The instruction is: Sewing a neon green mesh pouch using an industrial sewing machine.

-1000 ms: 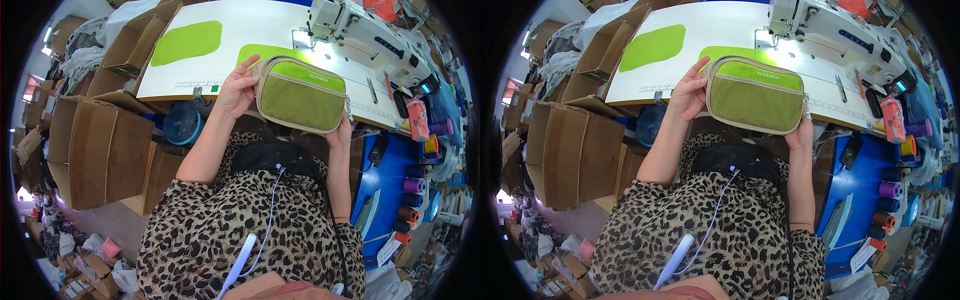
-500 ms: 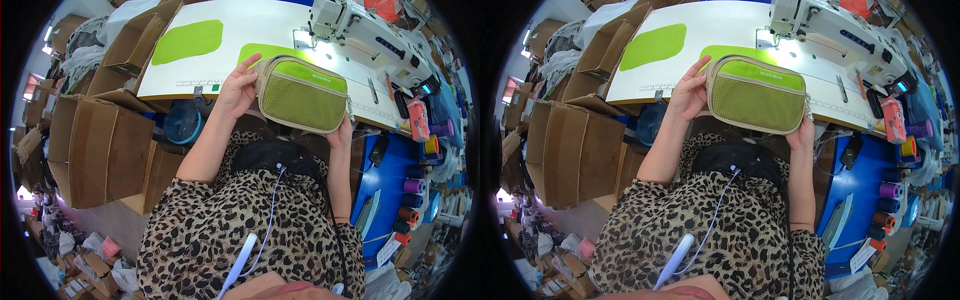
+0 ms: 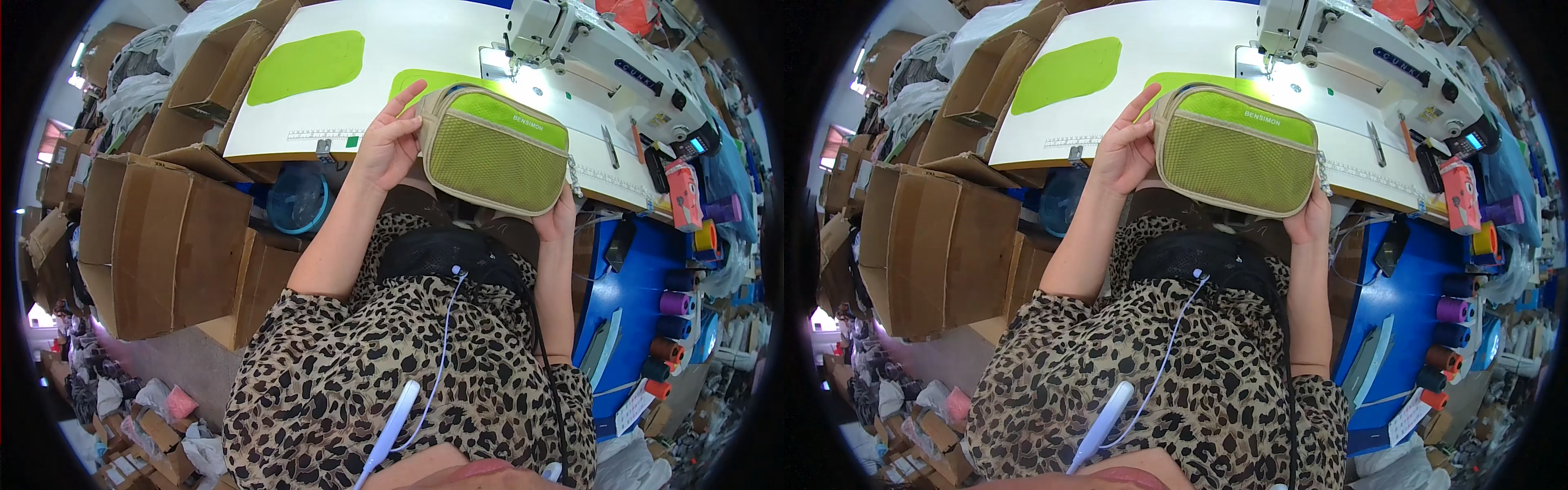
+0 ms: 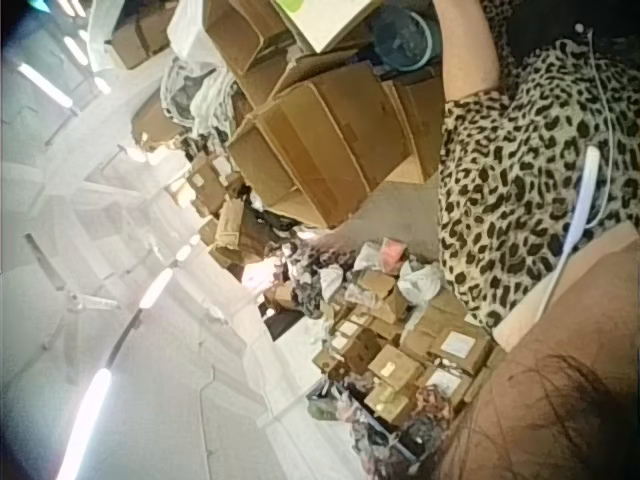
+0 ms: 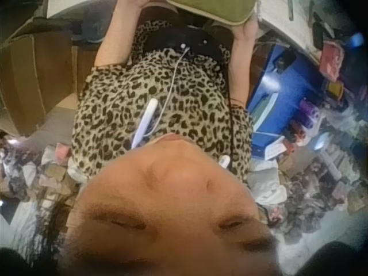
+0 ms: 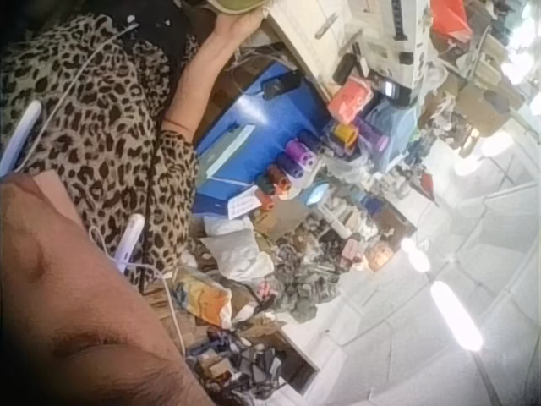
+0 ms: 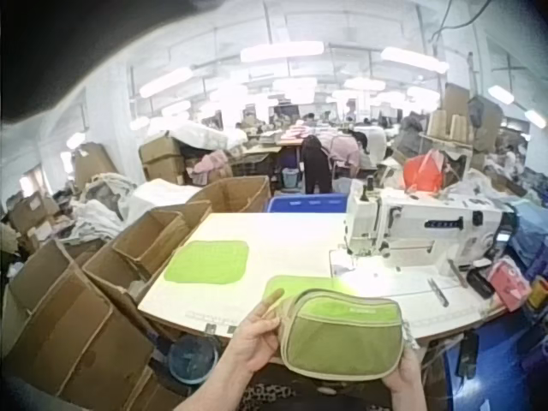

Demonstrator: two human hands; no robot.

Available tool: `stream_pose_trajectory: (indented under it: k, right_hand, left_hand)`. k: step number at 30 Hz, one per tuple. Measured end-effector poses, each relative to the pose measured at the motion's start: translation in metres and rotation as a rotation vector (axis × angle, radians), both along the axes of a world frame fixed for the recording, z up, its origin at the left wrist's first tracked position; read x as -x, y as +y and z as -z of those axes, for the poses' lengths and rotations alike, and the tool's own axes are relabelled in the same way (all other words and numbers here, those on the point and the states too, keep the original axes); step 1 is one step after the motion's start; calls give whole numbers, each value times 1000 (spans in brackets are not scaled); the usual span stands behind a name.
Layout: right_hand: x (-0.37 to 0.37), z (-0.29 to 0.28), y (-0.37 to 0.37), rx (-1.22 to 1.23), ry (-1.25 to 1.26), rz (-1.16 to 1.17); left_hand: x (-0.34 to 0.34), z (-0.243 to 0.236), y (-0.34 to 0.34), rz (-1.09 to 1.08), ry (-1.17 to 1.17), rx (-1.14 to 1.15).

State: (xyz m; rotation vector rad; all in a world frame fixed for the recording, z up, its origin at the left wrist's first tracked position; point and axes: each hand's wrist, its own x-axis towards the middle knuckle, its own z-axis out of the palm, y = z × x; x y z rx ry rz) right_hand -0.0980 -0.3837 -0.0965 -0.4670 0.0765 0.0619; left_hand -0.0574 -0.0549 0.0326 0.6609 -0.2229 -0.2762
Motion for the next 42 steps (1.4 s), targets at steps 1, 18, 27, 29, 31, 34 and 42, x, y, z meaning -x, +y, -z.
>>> stream_pose_trajectory:
  k: [1,18,27,29,31,34,42]
  right_hand:
    - [0,0,0,-16,-20,-21]
    - [0,0,-6,-61,-84,-36]
    - [-4,6,-9,-93,-39,-14]
    - [-3,6,-9,-81,-39,-7]
    - [-2,5,-9,-49,-38,1]
    - [0,-2,-6,-50,-46,-2]
    - [26,-105,20,570,-283,40]
  left_hand:
    - [0,0,0,3,1,8]
    - [11,24,0,76,46,31]
    - [13,34,2,86,71,43]
    - [14,33,2,78,73,42]
    - [15,30,2,68,88,33]
    - [16,28,1,59,112,8]
    - [8,-6,12,-365,-173,-883]
